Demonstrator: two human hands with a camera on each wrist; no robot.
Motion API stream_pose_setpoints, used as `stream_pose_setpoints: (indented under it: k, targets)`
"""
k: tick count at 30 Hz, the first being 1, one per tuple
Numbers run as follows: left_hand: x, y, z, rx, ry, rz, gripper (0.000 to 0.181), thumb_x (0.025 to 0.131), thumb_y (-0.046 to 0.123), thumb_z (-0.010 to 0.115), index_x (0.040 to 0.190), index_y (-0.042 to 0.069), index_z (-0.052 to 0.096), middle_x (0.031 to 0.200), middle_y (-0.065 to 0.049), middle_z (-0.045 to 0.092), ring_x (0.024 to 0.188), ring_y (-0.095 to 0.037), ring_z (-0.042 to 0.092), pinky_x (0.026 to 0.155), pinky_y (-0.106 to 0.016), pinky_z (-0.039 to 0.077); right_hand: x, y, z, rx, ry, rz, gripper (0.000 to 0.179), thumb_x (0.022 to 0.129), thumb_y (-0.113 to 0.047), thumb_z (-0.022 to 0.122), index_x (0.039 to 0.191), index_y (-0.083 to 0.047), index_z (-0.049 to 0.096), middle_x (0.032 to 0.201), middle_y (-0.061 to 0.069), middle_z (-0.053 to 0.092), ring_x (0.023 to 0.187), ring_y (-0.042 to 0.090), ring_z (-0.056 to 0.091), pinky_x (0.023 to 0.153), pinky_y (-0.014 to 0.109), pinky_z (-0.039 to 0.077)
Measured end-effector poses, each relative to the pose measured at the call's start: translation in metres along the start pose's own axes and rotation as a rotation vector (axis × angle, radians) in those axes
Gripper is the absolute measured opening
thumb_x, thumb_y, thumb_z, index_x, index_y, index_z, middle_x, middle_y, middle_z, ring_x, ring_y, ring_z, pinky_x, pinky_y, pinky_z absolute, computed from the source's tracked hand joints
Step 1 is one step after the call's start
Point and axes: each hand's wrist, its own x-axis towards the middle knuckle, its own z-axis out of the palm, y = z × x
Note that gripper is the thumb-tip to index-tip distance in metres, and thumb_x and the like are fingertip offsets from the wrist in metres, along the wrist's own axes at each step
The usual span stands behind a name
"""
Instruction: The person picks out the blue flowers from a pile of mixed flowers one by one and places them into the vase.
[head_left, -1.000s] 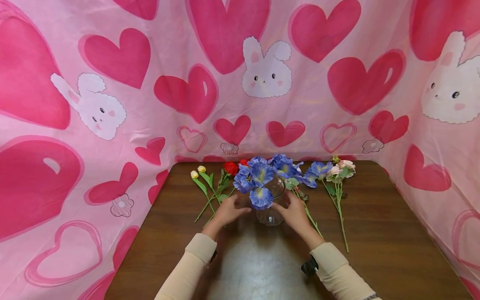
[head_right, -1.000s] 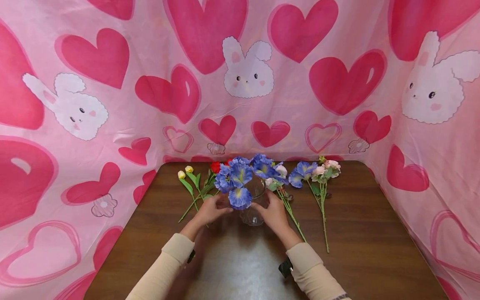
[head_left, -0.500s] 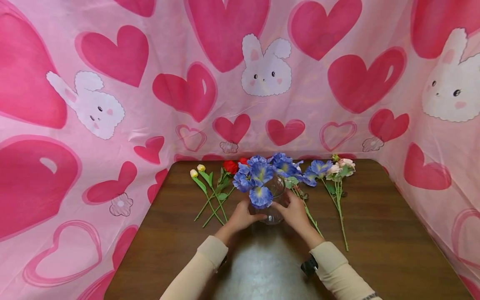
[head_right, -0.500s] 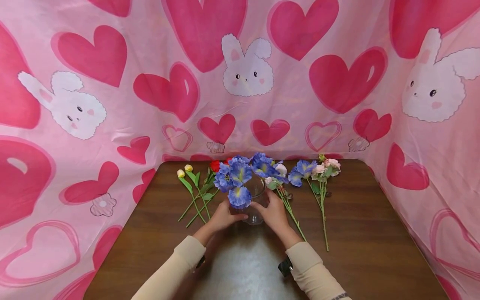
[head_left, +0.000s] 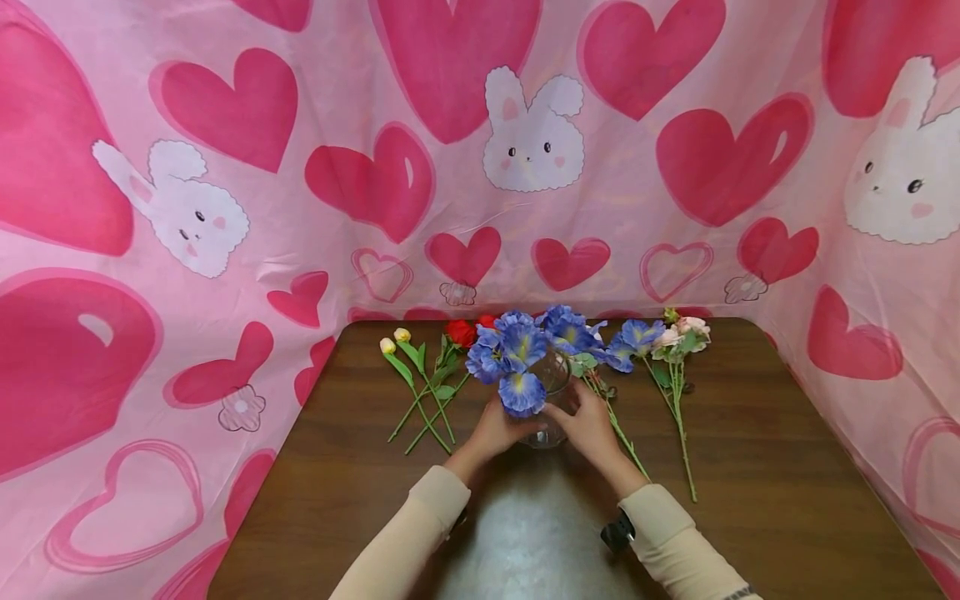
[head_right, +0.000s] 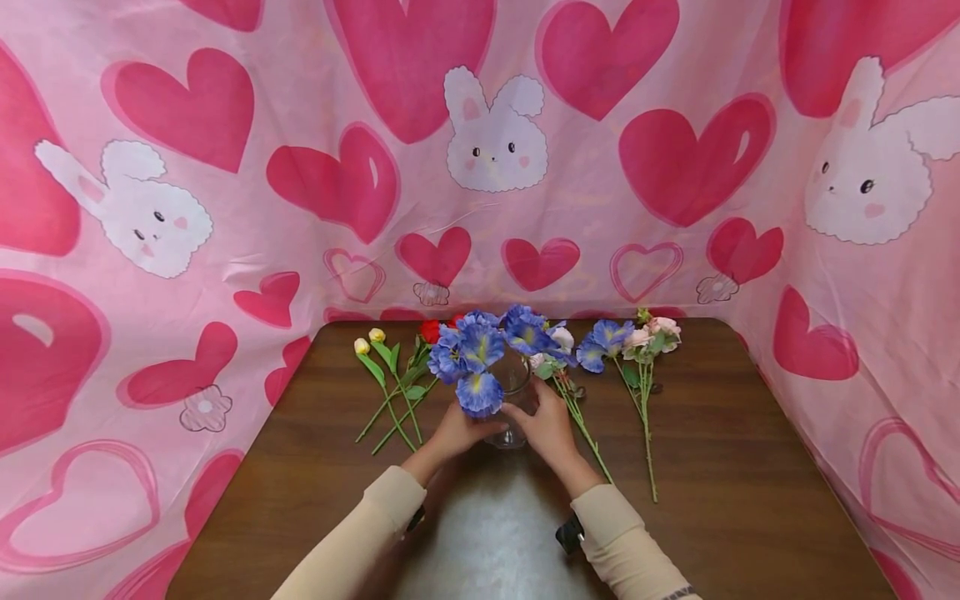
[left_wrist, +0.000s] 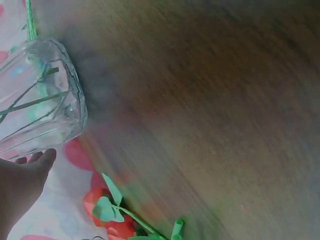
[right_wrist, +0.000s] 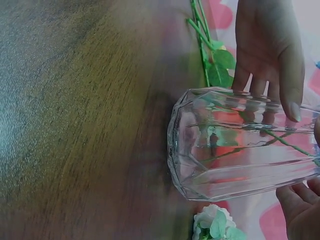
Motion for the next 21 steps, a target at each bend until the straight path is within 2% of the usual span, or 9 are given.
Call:
stream_pose_setpoints:
  k: [5,13,21]
  targets:
    - [0.0027,-0.0034,0.0020,-0.035,-0.002,0.026,0.079,0.075,0.017,0.085,0.140,0.002,0.043,0.134,-0.010,0.054,0.121,-0.022,0.052,0.100,-0.038,0.043,0.0001,-0.0001,0.0009,0.003,0.003,-0.007,0.060,0.082,-0.016,0.080,0.131,0.005,0.052,0.128,0.026,0.057,0.115,0.041,0.056,0.092,0.052,0.047]
    - [0.0038,-0.0071,0.0031,-0.019,0.014,-0.018,0.072,0.077,0.020,0.084,0.136,0.000,0.048,0.128,-0.012,0.058,0.116,-0.023,0.055,0.096,-0.038,0.045,-0.0007,-0.0003,0.0018,0.014,0.015,-0.013,0.058,0.081,-0.016,0.081,0.129,0.003,0.055,0.126,0.024,0.059,0.114,0.040,0.057,0.091,0.051,0.048]
    - [0.0041,-0.0067,0.0016,0.010,0.000,-0.039,0.068,0.077,0.021,0.084,0.132,0.000,0.052,0.124,-0.011,0.061,0.113,-0.023,0.057,0.095,-0.037,0.046,0.0002,0.0022,0.0028,0.043,0.027,-0.035,0.056,0.080,-0.012,0.081,0.127,0.003,0.056,0.125,0.024,0.059,0.113,0.039,0.058,0.091,0.049,0.048]
